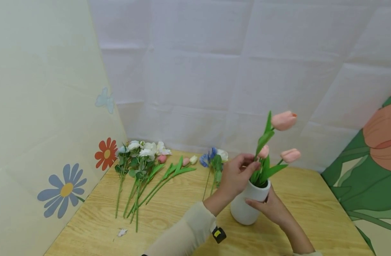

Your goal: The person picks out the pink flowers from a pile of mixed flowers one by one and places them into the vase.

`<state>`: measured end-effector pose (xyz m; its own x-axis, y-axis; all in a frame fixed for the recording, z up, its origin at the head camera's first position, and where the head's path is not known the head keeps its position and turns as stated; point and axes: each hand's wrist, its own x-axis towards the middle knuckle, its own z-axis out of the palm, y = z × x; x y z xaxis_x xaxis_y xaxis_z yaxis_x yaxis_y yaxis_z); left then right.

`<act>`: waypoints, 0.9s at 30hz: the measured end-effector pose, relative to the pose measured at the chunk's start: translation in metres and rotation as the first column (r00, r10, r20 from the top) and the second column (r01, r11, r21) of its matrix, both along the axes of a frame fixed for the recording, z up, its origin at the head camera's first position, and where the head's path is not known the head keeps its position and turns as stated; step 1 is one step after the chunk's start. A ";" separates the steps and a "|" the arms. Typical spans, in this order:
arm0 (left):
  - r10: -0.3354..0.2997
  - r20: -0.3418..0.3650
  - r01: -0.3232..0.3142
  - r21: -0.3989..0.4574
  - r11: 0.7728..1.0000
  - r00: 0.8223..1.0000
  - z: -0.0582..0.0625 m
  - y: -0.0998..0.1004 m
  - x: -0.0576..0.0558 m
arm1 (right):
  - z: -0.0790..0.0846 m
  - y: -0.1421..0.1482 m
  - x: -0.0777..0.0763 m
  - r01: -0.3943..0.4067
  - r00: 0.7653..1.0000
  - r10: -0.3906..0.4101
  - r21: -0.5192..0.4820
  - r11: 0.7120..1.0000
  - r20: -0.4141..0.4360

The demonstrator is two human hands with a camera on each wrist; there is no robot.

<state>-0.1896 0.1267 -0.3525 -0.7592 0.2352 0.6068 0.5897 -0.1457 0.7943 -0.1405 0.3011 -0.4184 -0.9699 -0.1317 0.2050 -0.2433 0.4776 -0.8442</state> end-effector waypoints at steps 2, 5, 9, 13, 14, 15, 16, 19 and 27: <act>0.015 -0.012 -0.015 -0.018 1.000 1.000 -0.003 0.000 -0.001 | 0.000 0.000 0.000 0.003 1.000 -0.003 0.002 1.000 0.001; 0.024 -0.016 -0.025 -0.043 0.999 1.000 -0.008 -0.001 -0.002 | -0.001 0.001 0.000 0.007 1.000 -0.007 0.020 1.000 0.020; 0.024 -0.011 -0.025 -0.072 0.997 1.000 -0.013 -0.004 -0.002 | -0.004 0.002 -0.002 -0.004 1.000 0.003 0.039 0.999 0.030; 0.036 -0.020 -0.038 -0.124 0.992 0.999 -0.018 -0.007 -0.002 | -0.004 0.003 -0.003 -0.007 1.000 0.006 0.043 0.999 0.019; 0.038 -0.026 -0.042 -0.141 0.989 0.999 -0.019 -0.007 -0.003 | -0.004 0.003 -0.003 -0.003 1.000 0.002 0.043 0.999 0.021; 0.037 -0.034 -0.042 -0.157 0.987 0.999 -0.019 -0.008 -0.003 | -0.004 0.003 -0.002 0.002 1.000 -0.004 0.046 0.999 0.025; 0.038 -0.047 -0.046 -0.176 0.983 0.998 -0.020 -0.009 -0.003 | -0.004 0.003 -0.002 0.005 1.000 -0.006 0.044 0.999 0.030; 0.061 -0.127 -0.093 -0.258 0.962 0.990 -0.023 -0.012 -0.004 | -0.003 0.004 -0.001 0.003 0.999 -0.005 0.035 0.999 0.045; 0.110 -0.415 -0.298 -0.423 0.856 0.903 -0.031 -0.017 -0.005 | -0.004 0.003 -0.001 -0.014 1.000 0.014 0.022 1.000 0.020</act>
